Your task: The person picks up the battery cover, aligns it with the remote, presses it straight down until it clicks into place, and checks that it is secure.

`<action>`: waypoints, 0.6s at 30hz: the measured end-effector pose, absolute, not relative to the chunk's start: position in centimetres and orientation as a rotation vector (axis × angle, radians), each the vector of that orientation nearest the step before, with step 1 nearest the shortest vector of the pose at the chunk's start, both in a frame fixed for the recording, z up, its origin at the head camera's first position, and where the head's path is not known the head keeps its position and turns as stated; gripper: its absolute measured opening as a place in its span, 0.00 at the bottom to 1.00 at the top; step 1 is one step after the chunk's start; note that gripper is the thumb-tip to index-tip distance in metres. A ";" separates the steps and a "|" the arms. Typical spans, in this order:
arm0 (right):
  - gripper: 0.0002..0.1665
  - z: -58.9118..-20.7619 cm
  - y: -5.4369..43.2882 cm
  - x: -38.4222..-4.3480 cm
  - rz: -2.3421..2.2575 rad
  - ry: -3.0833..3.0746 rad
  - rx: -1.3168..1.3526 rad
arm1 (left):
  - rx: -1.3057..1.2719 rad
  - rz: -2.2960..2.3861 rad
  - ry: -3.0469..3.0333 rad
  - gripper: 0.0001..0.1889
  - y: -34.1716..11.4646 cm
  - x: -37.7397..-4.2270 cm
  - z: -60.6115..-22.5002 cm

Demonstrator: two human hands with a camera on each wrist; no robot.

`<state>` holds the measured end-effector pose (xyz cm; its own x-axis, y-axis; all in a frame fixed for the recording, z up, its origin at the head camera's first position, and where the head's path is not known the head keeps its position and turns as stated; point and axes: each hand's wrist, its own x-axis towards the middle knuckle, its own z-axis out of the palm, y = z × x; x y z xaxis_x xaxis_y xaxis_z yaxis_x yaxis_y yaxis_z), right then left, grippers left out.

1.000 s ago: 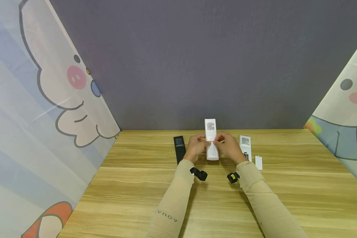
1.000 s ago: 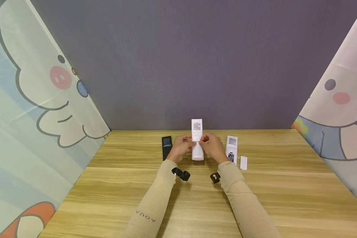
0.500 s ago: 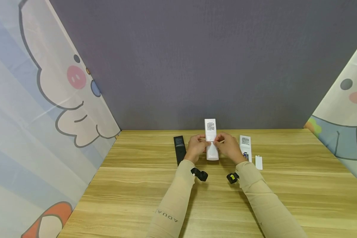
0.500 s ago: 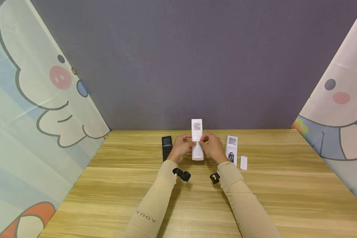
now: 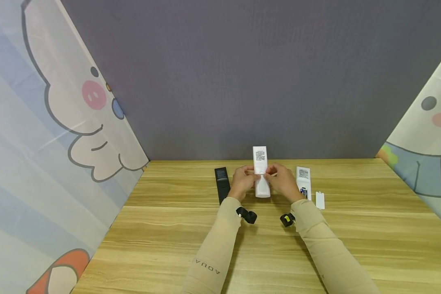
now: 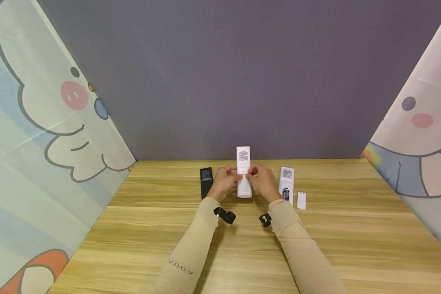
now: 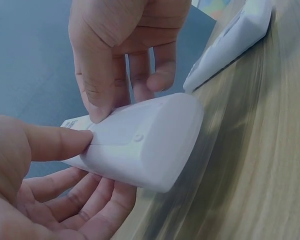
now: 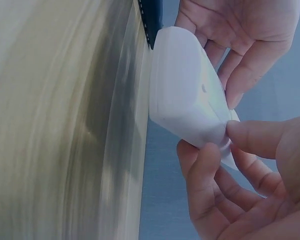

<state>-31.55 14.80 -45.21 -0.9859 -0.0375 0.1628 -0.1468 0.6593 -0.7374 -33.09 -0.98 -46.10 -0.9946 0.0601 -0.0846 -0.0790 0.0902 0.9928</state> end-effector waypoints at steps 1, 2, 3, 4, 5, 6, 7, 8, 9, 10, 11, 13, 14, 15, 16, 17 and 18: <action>0.08 -45.2 14.8 -31.6 1.232 -2.742 0.146 | -0.018 2.051 2.241 0.20 -1.0 -33.1 -46.1; 0.09 -45.2 14.8 -31.7 1.228 -2.746 0.140 | -0.016 2.053 2.241 0.20 -1.0 -33.1 -46.1; 0.11 -45.2 14.8 -31.7 1.229 -2.752 0.130 | -0.015 2.053 2.241 0.20 -1.0 -33.1 -46.1; 0.12 -45.2 14.8 -31.7 1.231 -2.760 0.123 | -0.010 2.054 2.242 0.20 -1.0 -33.1 -46.2; 0.14 -45.2 14.7 -31.8 1.235 -2.769 0.115 | -0.010 2.055 2.245 0.20 -1.0 -33.2 -46.2; 0.15 -45.2 14.7 -31.8 1.235 -2.775 0.112 | -0.011 2.056 2.251 0.19 -1.0 -33.2 -46.2; 0.17 -45.2 14.7 -31.8 1.238 -2.781 0.112 | -0.014 2.054 2.257 0.19 -1.0 -33.2 -46.2; 0.19 -45.2 14.6 -31.8 1.245 -2.790 0.110 | -0.014 2.052 2.266 0.19 -1.0 -33.2 -46.3; 0.21 -45.1 14.5 -31.8 1.254 -2.797 0.110 | -0.014 2.048 2.275 0.19 -1.0 -33.2 -46.3; 0.22 -45.1 14.5 -31.8 1.257 -2.807 0.113 | -0.016 2.046 2.283 0.19 -1.0 -33.2 -46.3; 0.24 -45.1 14.4 -31.8 1.262 -2.813 0.120 | -0.022 2.045 2.291 0.19 -1.1 -33.2 -46.3; 0.25 -45.1 14.4 -31.7 1.272 -2.822 0.148 | -0.024 2.037 2.307 0.19 -1.1 -33.2 -46.3; 0.26 -45.1 14.3 -31.7 1.277 -2.827 0.158 | -0.025 2.033 2.317 0.19 -1.1 -33.2 -46.3; 0.26 -45.1 14.3 -31.7 1.295 -2.829 0.177 | -0.030 2.029 2.323 0.19 -1.2 -33.3 -46.3; 0.26 -45.1 14.3 -31.7 1.314 -2.831 0.197 | -0.035 2.028 2.329 0.19 -1.2 -33.3 -46.3; 0.27 -45.1 14.4 -31.6 1.334 -2.830 0.217 | -0.041 2.022 2.337 0.19 -1.2 -33.3 -46.3; 0.27 -45.1 14.3 -31.6 1.354 -2.828 0.236 | -0.047 2.013 2.349 0.20 -1.2 -33.3 -46.3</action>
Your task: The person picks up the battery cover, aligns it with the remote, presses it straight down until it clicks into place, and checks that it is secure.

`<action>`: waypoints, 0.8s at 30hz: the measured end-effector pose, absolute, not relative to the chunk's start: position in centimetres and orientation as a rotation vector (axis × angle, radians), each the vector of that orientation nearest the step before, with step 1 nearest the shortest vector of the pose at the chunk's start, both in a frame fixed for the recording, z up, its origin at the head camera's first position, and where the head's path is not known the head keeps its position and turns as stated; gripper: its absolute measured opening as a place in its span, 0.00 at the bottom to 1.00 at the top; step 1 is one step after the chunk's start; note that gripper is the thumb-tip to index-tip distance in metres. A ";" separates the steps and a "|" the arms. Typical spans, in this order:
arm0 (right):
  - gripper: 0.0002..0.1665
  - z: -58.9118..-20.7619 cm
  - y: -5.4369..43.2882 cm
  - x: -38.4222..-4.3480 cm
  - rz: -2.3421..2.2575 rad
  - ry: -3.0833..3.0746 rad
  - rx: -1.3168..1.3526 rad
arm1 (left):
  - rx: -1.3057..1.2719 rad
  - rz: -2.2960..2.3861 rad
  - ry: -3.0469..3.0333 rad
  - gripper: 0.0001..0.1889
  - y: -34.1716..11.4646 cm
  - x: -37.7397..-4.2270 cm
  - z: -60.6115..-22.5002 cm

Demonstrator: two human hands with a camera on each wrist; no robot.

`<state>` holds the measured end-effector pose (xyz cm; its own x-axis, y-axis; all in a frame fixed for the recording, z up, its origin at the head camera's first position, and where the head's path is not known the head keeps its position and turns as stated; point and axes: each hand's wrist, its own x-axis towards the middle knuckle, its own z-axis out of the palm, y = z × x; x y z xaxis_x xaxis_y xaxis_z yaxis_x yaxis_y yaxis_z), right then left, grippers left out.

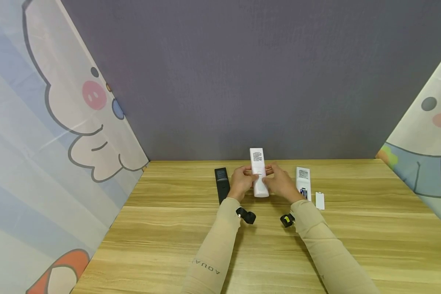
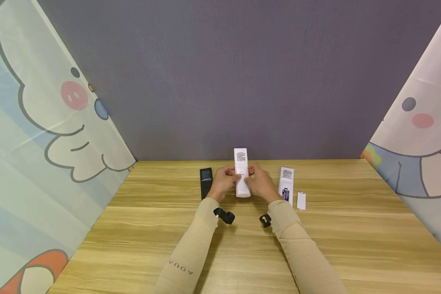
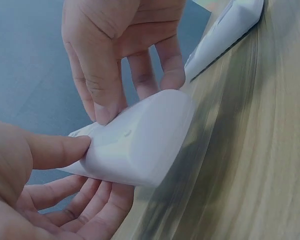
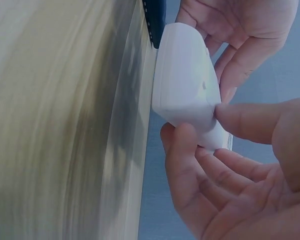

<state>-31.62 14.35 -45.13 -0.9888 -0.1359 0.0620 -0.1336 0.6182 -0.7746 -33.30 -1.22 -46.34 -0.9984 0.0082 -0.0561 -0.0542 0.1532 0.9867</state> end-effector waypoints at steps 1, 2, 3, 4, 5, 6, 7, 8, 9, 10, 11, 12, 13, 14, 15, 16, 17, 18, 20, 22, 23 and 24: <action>0.28 -45.1 14.4 -31.6 -1.363 2.805 -0.247 | -0.055 2.009 2.356 0.20 -1.2 -33.3 -46.3; 0.29 -45.2 14.4 -31.6 -1.373 2.786 -0.259 | -0.066 2.002 2.366 0.21 -1.2 -33.3 -46.3; 0.30 -45.2 14.4 -31.5 -1.385 2.765 -0.271 | -0.074 1.997 2.374 0.21 -1.2 -33.3 -46.3; 0.30 -45.2 14.4 -31.5 -1.379 2.768 -0.282 | -0.082 1.990 2.386 0.22 -1.2 -33.3 -46.3; 0.31 -45.2 14.4 -31.5 -1.372 2.770 -0.294 | -0.091 1.981 2.396 0.22 -1.2 -33.2 -46.2; 0.31 -45.2 14.4 -31.5 -1.363 2.774 -0.307 | -0.098 1.975 2.409 0.22 -1.2 -33.2 -46.2; 0.31 -45.3 14.5 -31.5 -1.354 2.778 -0.319 | -0.103 1.971 2.415 0.22 -1.2 -33.2 -46.2; 0.32 -45.3 14.5 -31.5 -1.344 2.783 -0.331 | -0.106 1.961 2.426 0.22 -1.2 -33.2 -46.2; 0.32 -45.3 14.5 -31.5 -1.335 2.790 -0.339 | -0.105 1.954 2.432 0.23 -1.1 -33.1 -46.1; 0.32 -45.3 14.5 -31.5 -1.324 2.797 -0.349 | -0.103 1.944 2.441 0.23 -1.1 -33.1 -46.1; 0.33 -45.3 14.5 -31.5 -1.321 2.796 -0.358 | -0.101 1.938 2.445 0.23 -1.1 -33.1 -46.1; 0.33 -45.3 14.5 -31.5 -1.320 2.796 -0.365 | -0.096 1.929 2.451 0.23 -1.1 -33.0 -46.1; 0.33 -45.4 14.5 -31.5 -1.320 2.796 -0.367 | -0.092 1.921 2.453 0.24 -1.1 -33.0 -46.0; 0.33 -45.4 14.5 -31.5 -1.318 2.796 -0.370 | -0.087 1.915 2.456 0.24 -1.1 -32.9 -46.0; 0.33 -45.4 14.5 -31.4 -1.317 2.797 -0.372 | -0.085 1.907 2.460 0.24 -1.1 -32.9 -46.0; 0.33 -45.4 14.5 -31.4 -1.316 2.796 -0.373 | -0.086 1.891 2.471 0.24 -1.1 -32.9 -46.0; 0.33 -45.4 14.5 -31.4 -1.316 2.793 -0.371 | -0.086 1.879 2.479 0.25 -1.0 -32.8 -46.0; 0.34 -45.5 14.5 -31.5 -1.314 2.790 -0.368 | -0.083 1.864 2.490 0.25 -1.0 -32.8 -46.0; 0.35 -45.6 14.5 -31.5 -1.302 2.787 -0.367 | -0.078 1.834 2.517 0.27 -1.0 -32.8 -46.0; 0.36 -45.7 14.4 -31.6 -1.289 2.785 -0.365 | -0.064 1.803 2.547 0.28 -0.9 -32.8 -46.0; 0.37 -45.7 14.4 -31.6 -1.279 2.786 -0.363 | -0.053 1.797 2.553 0.29 -0.9 -32.8 -46.0; 0.38 -45.7 14.4 -31.6 -1.268 2.789 -0.363 | -0.044 1.786 2.563 0.30 -0.9 -32.8 -46.0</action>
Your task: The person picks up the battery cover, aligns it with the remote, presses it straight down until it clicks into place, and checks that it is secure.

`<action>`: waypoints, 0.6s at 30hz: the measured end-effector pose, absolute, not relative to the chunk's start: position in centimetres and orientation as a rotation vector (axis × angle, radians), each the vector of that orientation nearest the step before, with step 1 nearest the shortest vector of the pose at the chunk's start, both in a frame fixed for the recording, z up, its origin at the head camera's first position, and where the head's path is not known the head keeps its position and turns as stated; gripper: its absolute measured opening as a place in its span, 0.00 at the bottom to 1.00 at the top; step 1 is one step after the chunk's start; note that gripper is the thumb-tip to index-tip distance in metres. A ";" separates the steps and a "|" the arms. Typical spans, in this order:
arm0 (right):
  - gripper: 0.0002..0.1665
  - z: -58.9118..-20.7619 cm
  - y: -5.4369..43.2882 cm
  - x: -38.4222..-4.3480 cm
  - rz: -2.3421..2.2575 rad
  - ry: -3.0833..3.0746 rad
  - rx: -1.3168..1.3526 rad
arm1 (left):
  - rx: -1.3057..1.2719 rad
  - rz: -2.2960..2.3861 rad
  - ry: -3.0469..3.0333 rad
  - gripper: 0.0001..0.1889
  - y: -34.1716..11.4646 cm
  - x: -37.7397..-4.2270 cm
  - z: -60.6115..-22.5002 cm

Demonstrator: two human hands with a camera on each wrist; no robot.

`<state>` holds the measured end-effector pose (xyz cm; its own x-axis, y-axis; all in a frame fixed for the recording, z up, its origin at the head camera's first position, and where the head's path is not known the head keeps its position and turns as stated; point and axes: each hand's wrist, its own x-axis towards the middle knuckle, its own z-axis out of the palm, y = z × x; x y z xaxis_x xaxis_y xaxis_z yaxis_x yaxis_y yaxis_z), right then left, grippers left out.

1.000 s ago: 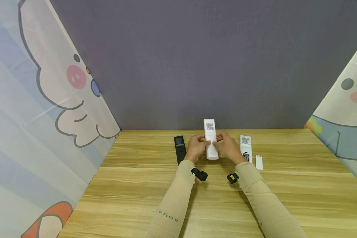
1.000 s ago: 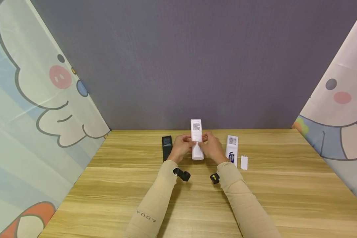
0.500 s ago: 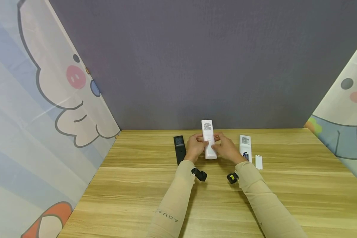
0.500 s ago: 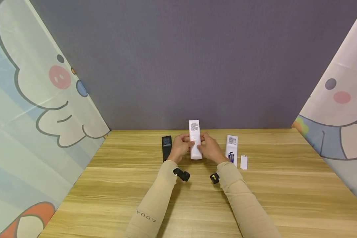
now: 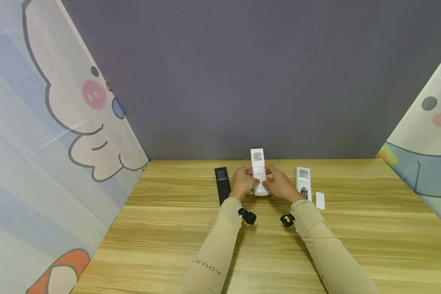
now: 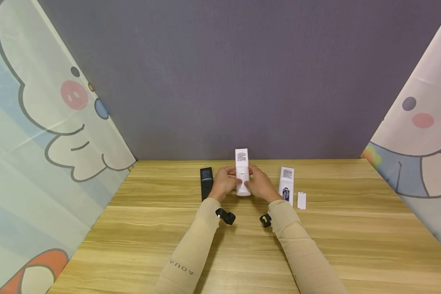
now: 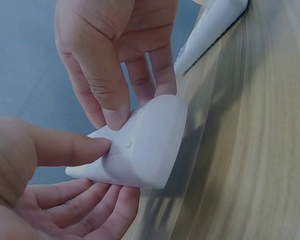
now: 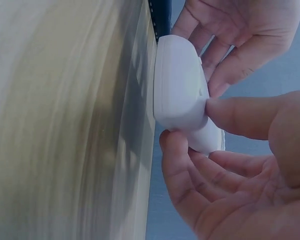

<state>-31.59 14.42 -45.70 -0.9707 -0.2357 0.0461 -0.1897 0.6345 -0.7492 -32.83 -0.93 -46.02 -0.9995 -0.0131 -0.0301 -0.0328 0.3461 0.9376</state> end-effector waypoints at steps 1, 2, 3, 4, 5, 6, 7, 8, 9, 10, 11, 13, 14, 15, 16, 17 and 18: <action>0.39 -45.7 14.4 -31.6 -1.258 2.791 -0.365 | -0.035 1.778 2.569 0.31 -0.9 -32.8 -46.0; 0.40 -45.7 14.5 -31.6 -1.247 2.791 -0.365 | -0.027 1.768 2.574 0.32 -0.9 -32.8 -46.1; 0.41 -45.7 14.5 -31.6 -1.245 2.785 -0.360 | -0.022 1.758 2.577 0.32 -0.9 -32.8 -46.1; 0.42 -45.7 14.5 -31.6 -1.238 2.783 -0.362 | -0.016 1.746 2.581 0.33 -0.9 -32.8 -46.1; 0.42 -45.8 14.5 -31.6 -1.228 2.781 -0.367 | -0.011 1.737 2.582 0.34 -0.9 -32.8 -46.1; 0.43 -45.8 14.5 -31.6 -1.221 2.779 -0.374 | -0.008 1.728 2.583 0.35 -0.9 -32.7 -46.1; 0.43 -45.8 14.6 -31.6 -1.217 2.776 -0.378 | -0.003 1.725 2.578 0.35 -0.9 -32.7 -46.1; 0.44 -45.8 14.6 -31.6 -1.213 2.775 -0.382 | 0.006 1.717 2.579 0.36 -0.9 -32.7 -46.1; 0.44 -45.8 14.6 -31.6 -1.211 2.776 -0.390 | 0.016 1.714 2.575 0.36 -0.9 -32.6 -46.1; 0.43 -45.9 14.6 -31.7 -1.205 2.781 -0.398 | 0.026 1.712 2.572 0.37 -0.9 -32.6 -46.1; 0.44 -45.9 14.6 -31.7 -1.202 2.784 -0.399 | 0.035 1.710 2.572 0.37 -0.9 -32.5 -46.2; 0.44 -46.0 14.7 -31.7 -1.197 2.792 -0.401 | 0.050 1.695 2.581 0.38 -0.9 -32.5 -46.2; 0.44 -46.1 14.7 -31.7 -1.187 2.802 -0.404 | 0.056 1.679 2.593 0.39 -0.9 -32.5 -46.2; 0.45 -46.1 14.7 -31.7 -1.176 2.810 -0.409 | 0.059 1.669 2.599 0.39 -0.8 -32.5 -46.3; 0.46 -46.1 14.6 -31.7 -1.168 2.816 -0.409 | 0.064 1.653 2.612 0.40 -0.8 -32.5 -46.3; 0.46 -46.1 14.6 -31.7 -1.160 2.820 -0.409 | 0.067 1.634 2.624 0.40 -0.8 -32.5 -46.4; 0.47 -46.1 14.6 -31.7 -1.154 2.823 -0.407 | 0.072 1.614 2.637 0.40 -0.8 -32.5 -46.4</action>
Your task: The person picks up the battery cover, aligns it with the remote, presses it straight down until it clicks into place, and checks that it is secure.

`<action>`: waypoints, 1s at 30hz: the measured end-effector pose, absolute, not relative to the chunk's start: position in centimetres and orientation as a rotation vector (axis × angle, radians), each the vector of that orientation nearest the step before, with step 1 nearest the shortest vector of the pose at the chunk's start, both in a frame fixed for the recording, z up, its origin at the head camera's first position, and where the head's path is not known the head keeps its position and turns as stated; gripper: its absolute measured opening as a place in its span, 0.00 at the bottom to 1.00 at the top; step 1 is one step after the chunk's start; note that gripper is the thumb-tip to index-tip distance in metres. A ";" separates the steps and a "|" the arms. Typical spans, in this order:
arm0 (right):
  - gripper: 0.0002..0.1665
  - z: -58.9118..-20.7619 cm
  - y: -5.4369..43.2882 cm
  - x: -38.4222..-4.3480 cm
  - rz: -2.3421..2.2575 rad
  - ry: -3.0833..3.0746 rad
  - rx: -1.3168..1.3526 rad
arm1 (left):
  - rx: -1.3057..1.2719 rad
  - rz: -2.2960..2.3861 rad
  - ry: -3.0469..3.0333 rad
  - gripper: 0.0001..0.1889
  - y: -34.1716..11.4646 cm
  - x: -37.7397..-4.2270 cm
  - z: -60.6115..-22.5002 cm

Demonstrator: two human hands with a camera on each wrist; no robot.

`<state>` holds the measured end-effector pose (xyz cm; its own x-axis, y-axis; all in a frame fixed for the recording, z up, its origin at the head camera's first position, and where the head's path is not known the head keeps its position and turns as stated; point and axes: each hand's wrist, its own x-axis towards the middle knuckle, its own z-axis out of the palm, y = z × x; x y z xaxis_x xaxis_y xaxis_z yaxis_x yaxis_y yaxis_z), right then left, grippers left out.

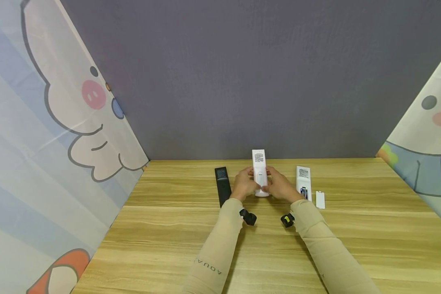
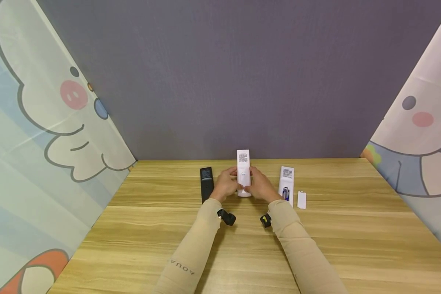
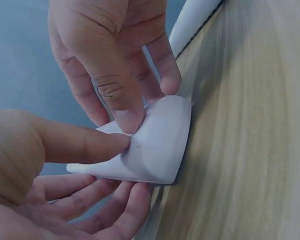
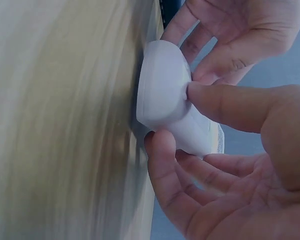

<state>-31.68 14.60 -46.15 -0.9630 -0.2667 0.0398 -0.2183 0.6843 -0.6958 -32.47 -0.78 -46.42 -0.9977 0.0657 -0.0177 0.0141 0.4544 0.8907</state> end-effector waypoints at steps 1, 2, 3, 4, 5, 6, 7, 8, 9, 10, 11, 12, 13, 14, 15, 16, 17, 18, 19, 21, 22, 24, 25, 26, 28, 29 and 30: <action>0.47 -46.2 14.6 -31.7 -1.147 2.825 -0.404 | 0.080 1.597 2.647 0.41 -0.8 -32.5 -46.5; 0.47 -46.2 14.6 -31.7 -1.139 2.829 -0.402 | 0.089 1.582 2.656 0.41 -0.7 -32.5 -46.6; 0.48 -46.2 14.6 -31.7 -1.139 2.827 -0.394 | 0.100 1.573 2.660 0.41 -0.7 -32.6 -46.7; 0.48 -46.3 14.5 -31.7 -1.136 2.829 -0.386 | 0.113 1.560 2.670 0.41 -0.7 -32.6 -46.8; 0.48 -46.4 14.5 -31.7 -1.133 2.831 -0.380 | 0.120 1.556 2.672 0.41 -0.7 -32.7 -46.9; 0.48 -46.4 14.5 -31.8 -1.131 2.834 -0.372 | 0.124 1.556 2.675 0.41 -0.7 -32.7 -46.9; 0.48 -46.5 14.4 -31.8 -1.131 2.834 -0.367 | 0.127 1.561 2.673 0.41 -0.7 -32.7 -47.0; 0.48 -46.5 14.4 -31.8 -1.129 2.837 -0.362 | 0.129 1.563 2.675 0.41 -0.7 -32.7 -47.0; 0.48 -46.5 14.4 -31.7 -1.129 2.838 -0.355 | 0.130 1.563 2.678 0.41 -0.6 -32.8 -47.0; 0.48 -46.6 14.3 -31.7 -1.129 2.840 -0.352 | 0.127 1.567 2.679 0.41 -0.6 -32.8 -47.1; 0.48 -46.6 14.3 -31.7 -1.131 2.838 -0.346 | 0.123 1.572 2.677 0.41 -0.6 -32.8 -47.1; 0.48 -46.6 14.3 -31.7 -1.132 2.837 -0.339 | 0.123 1.571 2.681 0.41 -0.6 -32.8 -47.1; 0.47 -46.6 14.2 -31.6 -1.132 2.837 -0.335 | 0.125 1.567 2.687 0.41 -0.6 -32.8 -47.2; 0.47 -46.6 14.2 -31.6 -1.133 2.834 -0.327 | 0.126 1.563 2.691 0.41 -0.6 -32.8 -47.2; 0.47 -46.6 14.2 -31.6 -1.130 2.834 -0.325 | 0.126 1.561 2.694 0.41 -0.6 -32.8 -47.3; 0.47 -46.6 14.2 -31.6 -1.134 2.830 -0.318 | 0.126 1.561 2.697 0.41 -0.6 -32.8 -47.3; 0.47 -46.7 14.1 -31.6 -1.132 2.830 -0.318 | 0.129 1.556 2.701 0.41 -0.6 -32.8 -47.3; 0.47 -46.7 14.1 -31.7 -1.129 2.830 -0.317 | 0.130 1.552 2.705 0.41 -0.6 -32.8 -47.3; 0.46 -46.7 14.1 -31.7 -1.132 2.825 -0.314 | 0.129 1.550 2.706 0.41 -0.6 -32.8 -47.4; 0.46 -46.8 14.1 -31.7 -1.135 2.820 -0.307 | 0.126 1.545 2.707 0.40 -0.6 -32.8 -47.4; 0.46 -46.9 14.0 -31.7 -1.136 2.819 -0.305 | 0.125 1.544 2.706 0.40 -0.5 -32.8 -47.4; 0.46 -46.9 14.0 -31.7 -1.126 2.820 -0.303 | 0.124 1.543 2.706 0.39 -0.5 -32.8 -47.4; 0.46 -47.0 14.1 -31.7 -1.127 2.818 -0.295 | 0.124 1.542 2.705 0.38 -0.5 -32.8 -47.4; 0.46 -47.0 14.1 -31.7 -1.122 2.819 -0.291 | 0.125 1.542 2.705 0.38 -0.5 -32.8 -47.4; 0.45 -47.1 14.1 -31.7 -1.109 2.817 -0.284 | 0.127 1.540 2.706 0.37 -0.5 -32.8 -47.5; 0.45 -47.1 14.1 -31.7 -1.105 2.813 -0.274 | 0.129 1.539 2.706 0.36 -0.6 -32.8 -47.5; 0.44 -47.1 14.1 -31.7 -1.102 2.810 -0.267 | 0.132 1.536 2.709 0.35 -0.6 -32.7 -47.5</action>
